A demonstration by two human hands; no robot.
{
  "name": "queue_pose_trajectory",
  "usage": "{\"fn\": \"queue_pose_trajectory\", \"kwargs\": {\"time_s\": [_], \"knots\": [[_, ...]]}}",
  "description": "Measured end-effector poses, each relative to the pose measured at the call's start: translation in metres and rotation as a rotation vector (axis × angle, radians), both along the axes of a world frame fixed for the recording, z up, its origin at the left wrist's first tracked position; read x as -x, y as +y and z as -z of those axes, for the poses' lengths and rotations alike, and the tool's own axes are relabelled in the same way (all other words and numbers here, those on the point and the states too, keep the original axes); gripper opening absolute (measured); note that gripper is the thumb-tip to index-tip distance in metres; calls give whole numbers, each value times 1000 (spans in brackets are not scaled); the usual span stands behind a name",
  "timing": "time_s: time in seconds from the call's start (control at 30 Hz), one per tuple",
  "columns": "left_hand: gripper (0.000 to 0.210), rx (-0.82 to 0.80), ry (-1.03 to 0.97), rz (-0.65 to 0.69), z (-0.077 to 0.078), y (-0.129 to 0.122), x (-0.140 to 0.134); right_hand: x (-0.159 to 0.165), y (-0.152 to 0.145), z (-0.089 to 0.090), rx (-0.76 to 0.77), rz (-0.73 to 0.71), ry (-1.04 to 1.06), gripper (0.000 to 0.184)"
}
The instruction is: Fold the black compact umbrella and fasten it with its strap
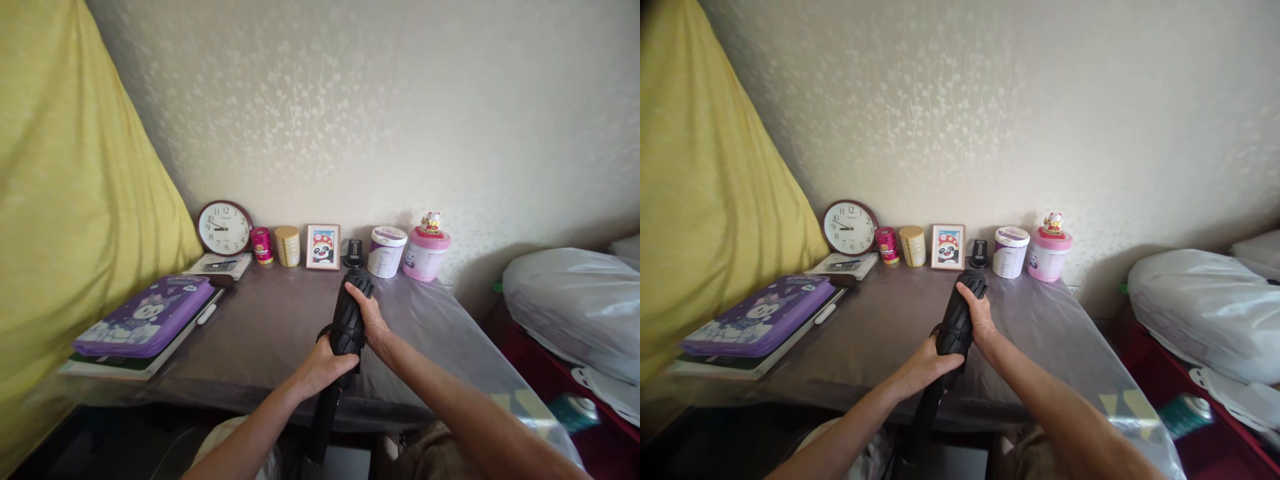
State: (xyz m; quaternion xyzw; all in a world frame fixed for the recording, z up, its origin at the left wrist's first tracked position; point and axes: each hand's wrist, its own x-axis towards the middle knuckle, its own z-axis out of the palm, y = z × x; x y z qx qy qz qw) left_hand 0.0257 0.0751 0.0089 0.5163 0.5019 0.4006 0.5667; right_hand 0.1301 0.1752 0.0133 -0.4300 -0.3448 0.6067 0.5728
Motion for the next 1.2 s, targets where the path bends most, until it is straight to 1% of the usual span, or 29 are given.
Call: {"fn": "queue_pose_trajectory", "kwargs": {"time_s": [0.1, 0.17, 0.23, 0.27, 0.33, 0.4, 0.47, 0.53, 0.6, 0.67, 0.73, 0.8, 0.87, 0.97, 1.03, 1.1, 1.2], "knots": [[28, 57, -81, 79, 1, 0, 1, 0, 0, -3, 13, -9, 7, 45], [27, 72, -126, 92, 2, 0, 1, 0, -1, -6, 23, -25, 11, 44], [26, 82, -166, 87, 2, 0, 2, -2, -2, -10, 22, -79, 26, 43], [26, 88, -188, 85, 2, 0, 2, -5, -2, -13, 17, -136, 44, 43], [27, 106, -235, 93, 1, 0, 5, -13, 3, -16, 7, -300, 109, 43], [29, 129, -279, 108, -2, -2, 8, -24, 11, -15, -6, -456, 189, 48], [30, 154, -316, 124, -5, -4, 10, -33, 21, -9, -18, -523, 230, 51], [29, 176, -349, 136, -8, -6, 10, -38, 26, 2, -7, -513, 183, 46], [28, 195, -379, 156, -9, -7, 10, -38, 25, 13, -2, -494, 77, 38], [29, 210, -402, 179, -10, -8, 9, -36, 18, 19, -30, -532, -22, 34], [31, 222, -423, 208, -10, -10, 8, -34, 8, 19, -109, -635, -83, 33], [33, 242, -450, 238, -11, -12, 6, -32, -1, 15, -194, -775, -125, 35], [33, 280, -472, 245, -12, -15, 5, -30, -9, 9, -237, -896, -154, 38], [33, 324, -491, 204, -15, -18, 4, -26, -16, 5, -195, -1036, -158, 38], [33, 326, -506, 176, -17, -19, 4, -23, -17, 8, -158, -1093, -140, 35], [33, 327, -519, 156, -18, -19, 6, -22, -17, 13, -127, -1112, -148, 33], [29, 336, -535, 143, -18, -18, 9, -22, -15, 21, -108, -1125, -219, 31]]}}
